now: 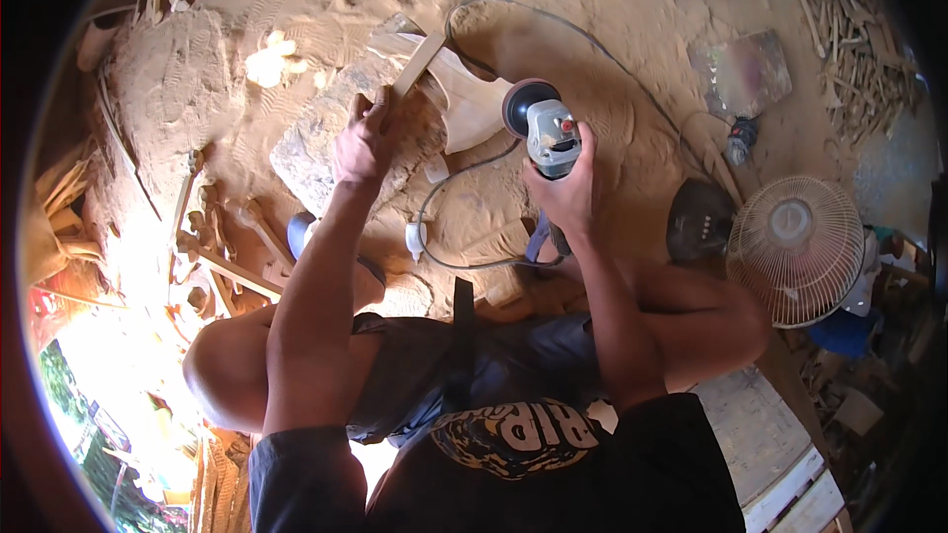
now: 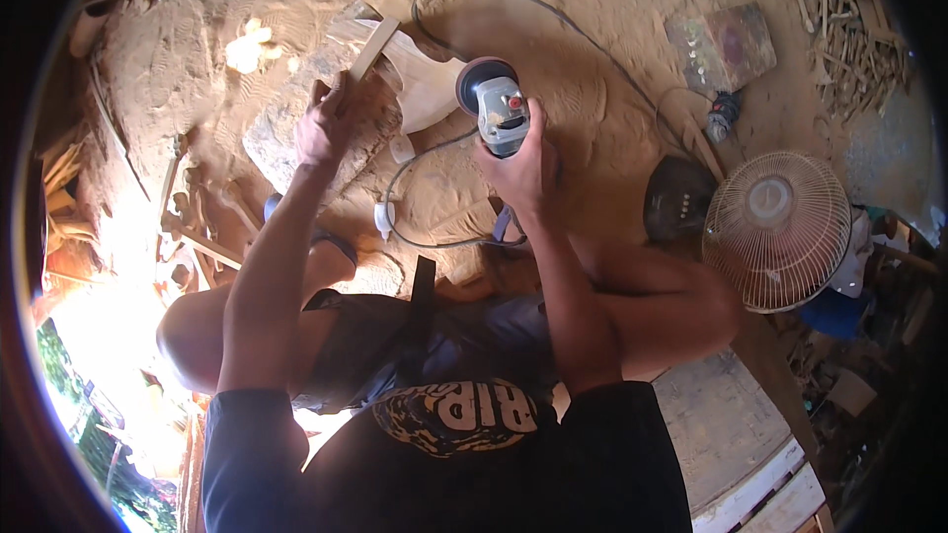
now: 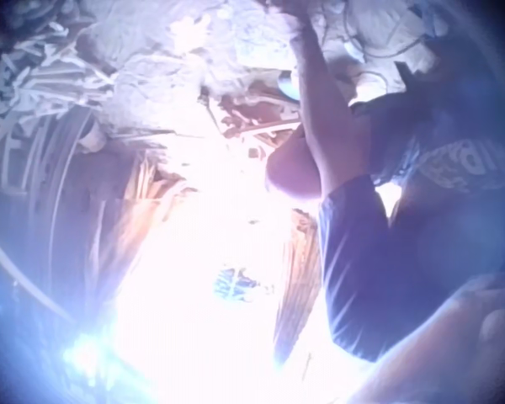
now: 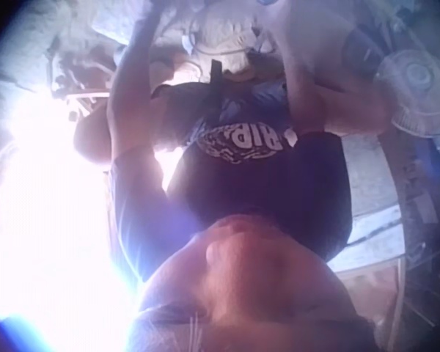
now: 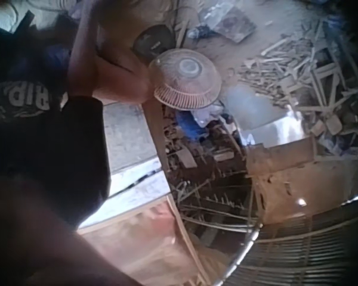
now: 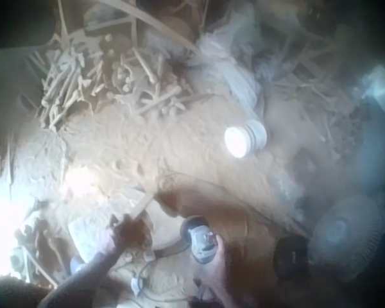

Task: The person sands the surface and edges of a wooden axe using a power sander.

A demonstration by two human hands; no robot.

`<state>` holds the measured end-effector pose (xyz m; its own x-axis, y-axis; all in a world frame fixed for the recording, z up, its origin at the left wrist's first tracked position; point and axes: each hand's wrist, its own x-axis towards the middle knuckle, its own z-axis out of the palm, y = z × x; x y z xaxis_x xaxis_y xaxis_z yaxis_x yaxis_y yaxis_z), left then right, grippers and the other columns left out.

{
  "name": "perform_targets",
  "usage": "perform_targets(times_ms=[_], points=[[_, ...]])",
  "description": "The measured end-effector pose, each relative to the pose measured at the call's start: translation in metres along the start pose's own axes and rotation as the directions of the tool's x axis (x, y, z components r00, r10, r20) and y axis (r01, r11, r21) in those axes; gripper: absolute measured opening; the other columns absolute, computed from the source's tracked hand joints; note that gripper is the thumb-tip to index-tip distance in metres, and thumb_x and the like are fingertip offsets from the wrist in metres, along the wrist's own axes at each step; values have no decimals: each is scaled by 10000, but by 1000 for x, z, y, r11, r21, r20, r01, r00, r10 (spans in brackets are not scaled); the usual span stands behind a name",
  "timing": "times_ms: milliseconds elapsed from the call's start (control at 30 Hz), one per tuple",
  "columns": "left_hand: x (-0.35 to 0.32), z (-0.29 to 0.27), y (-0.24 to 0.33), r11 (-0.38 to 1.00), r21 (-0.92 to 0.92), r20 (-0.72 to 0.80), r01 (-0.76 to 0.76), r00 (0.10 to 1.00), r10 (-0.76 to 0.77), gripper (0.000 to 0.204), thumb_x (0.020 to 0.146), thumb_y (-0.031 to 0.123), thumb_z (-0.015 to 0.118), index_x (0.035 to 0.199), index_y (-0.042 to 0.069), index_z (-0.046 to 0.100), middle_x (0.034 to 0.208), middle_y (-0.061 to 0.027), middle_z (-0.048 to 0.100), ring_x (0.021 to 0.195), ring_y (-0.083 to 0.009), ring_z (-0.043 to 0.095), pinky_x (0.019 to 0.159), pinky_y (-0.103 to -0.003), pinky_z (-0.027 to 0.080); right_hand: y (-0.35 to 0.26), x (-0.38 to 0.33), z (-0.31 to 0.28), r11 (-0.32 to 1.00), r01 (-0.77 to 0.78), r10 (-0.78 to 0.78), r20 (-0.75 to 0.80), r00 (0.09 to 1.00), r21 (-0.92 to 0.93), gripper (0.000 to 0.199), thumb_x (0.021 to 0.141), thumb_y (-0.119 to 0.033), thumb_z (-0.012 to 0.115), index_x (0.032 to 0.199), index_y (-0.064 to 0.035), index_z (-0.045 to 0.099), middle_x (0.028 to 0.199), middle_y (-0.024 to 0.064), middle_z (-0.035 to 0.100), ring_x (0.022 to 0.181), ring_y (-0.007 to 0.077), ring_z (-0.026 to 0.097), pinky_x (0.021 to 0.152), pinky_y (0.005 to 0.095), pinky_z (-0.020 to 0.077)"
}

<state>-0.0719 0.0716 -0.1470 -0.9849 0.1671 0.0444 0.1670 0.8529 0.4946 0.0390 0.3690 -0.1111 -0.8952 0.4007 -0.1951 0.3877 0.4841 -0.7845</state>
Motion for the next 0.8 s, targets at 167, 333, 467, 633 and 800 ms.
perform_targets(times_ms=[167, 333, 467, 633, 800], points=[[0, 2, -5, 1000, 0, -15, 1, 1000, -1, 429, 995, 330, 732, 1410, 239, 669, 1109, -145, 682, 832, -409, 741, 687, -519, 605, -14, -19, -10, 989, 120, -105, 158, 982, -90, 910, 769, -304, 890, 1506, -39, 427, 1081, 282, 746, 1003, 465, 747, 838, 515, 597], [0, 2, -3, 1000, 18, -9, 7, 1000, -7, 416, 1013, 354, 705, 1402, 210, 672, 1123, -151, 685, 778, -423, 740, 629, -520, 600, -7, -28, -1, 973, 202, -178, 195, 965, -111, 919, 767, -282, 894, 1509, -27, 416, 1134, 272, 725, 1044, 444, 740, 888, 491, 593], [1, 3, -1, 1000, 28, -38, -13, 999, 14, 417, 1013, 350, 704, 1404, 210, 670, 1149, -163, 685, 758, -434, 737, 611, -524, 600, 4, -6, -1, 1000, 10, -13, 111, 994, 27, 911, 770, -153, 886, 1512, 8, 382, 1198, 205, 685, 1074, 296, 721, 953, 417, 570], [1, 5, -2, 998, 59, -7, -4, 1000, 4, 419, 1016, 351, 700, 1408, 211, 660, 1167, -166, 687, 764, -438, 738, 614, -533, 602, 1, 40, -16, 998, -4, 3, 21, 1000, 61, 929, 767, -114, 897, 1508, 29, 354, 1183, 174, 680, 1051, 234, 694, 959, 386, 567], [3, 3, 2, 999, 36, -17, 5, 1000, -4, 409, 1010, 345, 706, 1394, 212, 656, 1136, -157, 690, 769, -442, 737, 615, -544, 600, 0, 51, -24, 995, 23, -24, 8, 1000, 101, 919, 768, -135, 903, 1500, 31, 372, 1171, 171, 695, 1055, 235, 704, 955, 384, 569]])
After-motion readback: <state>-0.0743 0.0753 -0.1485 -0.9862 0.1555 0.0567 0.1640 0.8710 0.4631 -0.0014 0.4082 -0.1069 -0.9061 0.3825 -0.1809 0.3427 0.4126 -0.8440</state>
